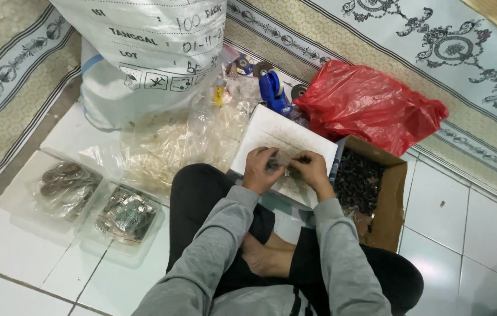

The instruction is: The person sits on the floor and sorts small metal parts from a cardboard box into a white container. They pick up individual pieces, inspect them, and place them into the container, repeating this process throughout the clip.

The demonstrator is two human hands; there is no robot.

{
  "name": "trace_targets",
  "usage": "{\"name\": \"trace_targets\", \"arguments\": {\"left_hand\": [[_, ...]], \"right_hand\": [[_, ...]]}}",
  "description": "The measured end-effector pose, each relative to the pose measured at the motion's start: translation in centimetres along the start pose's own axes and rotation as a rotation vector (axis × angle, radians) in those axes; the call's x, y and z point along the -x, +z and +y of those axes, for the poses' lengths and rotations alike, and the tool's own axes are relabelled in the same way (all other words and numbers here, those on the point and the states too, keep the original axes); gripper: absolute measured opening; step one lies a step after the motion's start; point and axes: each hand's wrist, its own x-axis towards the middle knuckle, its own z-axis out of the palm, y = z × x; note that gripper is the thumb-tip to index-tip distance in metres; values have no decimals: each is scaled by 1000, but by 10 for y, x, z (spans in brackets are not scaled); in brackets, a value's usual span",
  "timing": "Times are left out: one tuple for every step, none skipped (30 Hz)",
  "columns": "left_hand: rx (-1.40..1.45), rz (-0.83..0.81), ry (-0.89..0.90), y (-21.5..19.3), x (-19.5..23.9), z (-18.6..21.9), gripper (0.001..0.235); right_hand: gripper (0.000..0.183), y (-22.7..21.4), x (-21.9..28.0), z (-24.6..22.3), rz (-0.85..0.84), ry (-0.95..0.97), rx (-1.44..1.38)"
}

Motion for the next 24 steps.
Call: {"name": "trace_targets", "arguments": {"left_hand": [[3, 3, -5, -1, -1, 2, 51], [2, -1, -13, -2, -1, 3, 51], [3, -9, -19, -2, -2, 5, 51], [7, -9, -22, -3, -2, 6, 51], [6, -22, -24, -3, -3, 6, 50], [6, -34, -26, -4, -3, 8, 50], [9, -36, -25, -3, -2, 7, 50], [17, -38, -25, -3, -1, 8, 50], [21, -35, -26, -4, -2, 7, 50], [20, -31, -25, -3, -2, 5, 50], [17, -39, -9, -2, -2, 4, 52], [13, -47, 7, -1, -1, 2, 53], [12, -42, 6, -2, -2, 2, 53], [18, -45, 0, -2, -2, 1, 54], [25, -50, -8, -1, -2, 1, 54], [26, -48, -9, -2, -3, 1, 54], [35, -50, -4, -1, -3, 0, 54], [45, -53, 0, -1, -3, 0, 53], [47, -54, -1, -1, -3, 1, 53], [53, -53, -6, -1, -2, 2, 53], [58, -50, -11, -1, -3, 2, 53], [59, -49, -12, -2, -3, 4, 53], [65, -48, -14, -3, -3, 5, 53], [71, -47, -16, -4, -4, 6, 52]], "right_hand": [[25, -4, 4, -9, -3, 1, 5], [24, -9, 7, -18, 16, -12, -144], [22, -13, 12, -26, 40, -22, -294], [22, -17, 15, -41, 41, -19, -290], [22, -22, 19, -57, 44, -63, -312], [23, -26, 24, -72, 48, -108, -333], [23, -26, 25, -79, 52, -107, -332], [21, -27, 27, -87, 42, -162, -260], [20, -26, 27, -97, 28, -222, -188], [20, -23, 27, -98, 26, -226, -187], [19, -20, 27, -100, 18, -237, -25], [19, -16, 27, -102, 10, -248, 137], [19, -16, 30, -108, 7, -253, 139], [15, -16, 32, -113, -1, -249, 153], [14, -16, 36, -118, -7, -242, 166], [14, -16, 35, -118, -9, -243, 168], [15, -16, 35, -117, -16, -225, 153], [17, -16, 36, -115, -24, -207, 139], [17, -17, 37, -116, -23, -205, 140], [19, -17, 39, -116, -20, -205, 145], [21, -18, 39, -117, -17, -208, 150], [21, -19, 41, -121, -18, -207, 151], [21, -19, 44, -125, -13, -197, 127], [22, -20, 46, -128, -8, -187, 102]]}}
